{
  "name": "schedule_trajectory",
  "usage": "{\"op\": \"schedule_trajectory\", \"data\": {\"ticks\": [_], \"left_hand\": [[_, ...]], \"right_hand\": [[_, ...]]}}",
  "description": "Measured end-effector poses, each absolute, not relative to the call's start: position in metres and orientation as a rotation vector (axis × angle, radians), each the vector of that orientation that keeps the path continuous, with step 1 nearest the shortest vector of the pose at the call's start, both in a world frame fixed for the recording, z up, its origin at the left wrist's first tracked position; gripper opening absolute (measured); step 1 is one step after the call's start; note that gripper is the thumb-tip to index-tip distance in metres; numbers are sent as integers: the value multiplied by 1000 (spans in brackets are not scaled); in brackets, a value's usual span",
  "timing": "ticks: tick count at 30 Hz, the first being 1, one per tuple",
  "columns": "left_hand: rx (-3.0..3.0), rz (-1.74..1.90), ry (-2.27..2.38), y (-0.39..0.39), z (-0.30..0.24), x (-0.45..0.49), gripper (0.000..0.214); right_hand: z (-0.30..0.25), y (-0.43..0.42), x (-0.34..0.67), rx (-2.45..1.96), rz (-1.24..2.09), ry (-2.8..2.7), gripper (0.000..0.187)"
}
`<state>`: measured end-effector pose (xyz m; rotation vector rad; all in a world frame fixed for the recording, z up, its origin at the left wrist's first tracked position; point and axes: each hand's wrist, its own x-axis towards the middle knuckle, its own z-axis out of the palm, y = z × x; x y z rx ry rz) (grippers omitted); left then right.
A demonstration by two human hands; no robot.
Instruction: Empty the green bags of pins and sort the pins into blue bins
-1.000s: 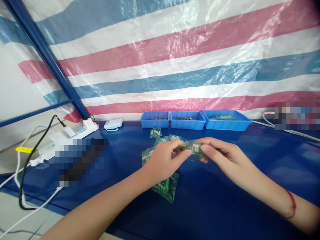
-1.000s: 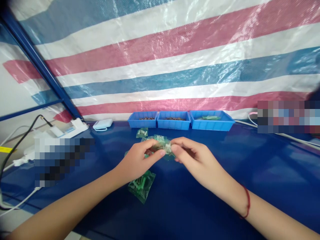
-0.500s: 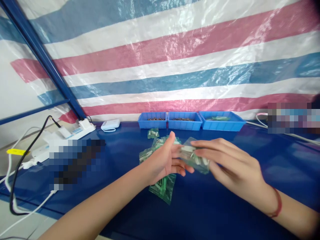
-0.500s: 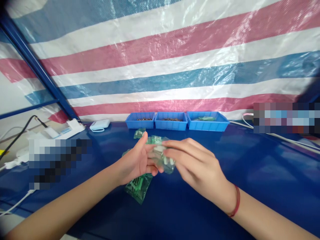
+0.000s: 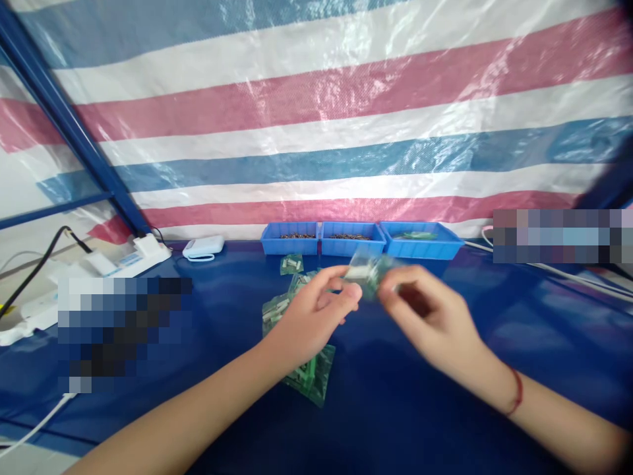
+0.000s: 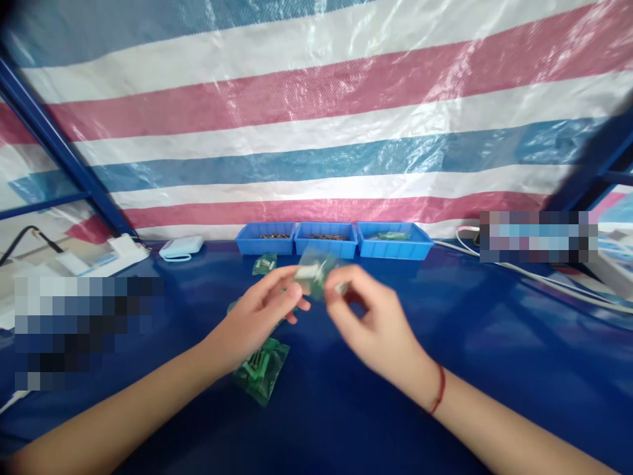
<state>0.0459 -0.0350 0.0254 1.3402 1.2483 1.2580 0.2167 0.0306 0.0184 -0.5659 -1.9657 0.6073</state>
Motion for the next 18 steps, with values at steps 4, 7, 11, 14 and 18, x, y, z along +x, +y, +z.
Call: {"op": "schedule_trajectory", "data": {"ticks": [4, 7, 11, 14, 18], "left_hand": [[1387, 1203, 1294, -36, 24, 46, 42], [1505, 1100, 1373, -32, 21, 42, 33], [2005, 935, 1725, -22, 19, 21, 28], [2242, 589, 2064, -14, 18, -1, 34], [2103, 267, 2183, -11, 16, -17, 50]], "right_hand": [[26, 87, 231, -735, 735, -1589, 21], [24, 121, 244, -941, 1102, -1451, 39], [10, 127, 252, -1203, 1184, -1496, 42], [2, 109, 246, -1159, 1214, -1702, 35], [0, 77, 232, -968, 1214, -2055, 28]]}}
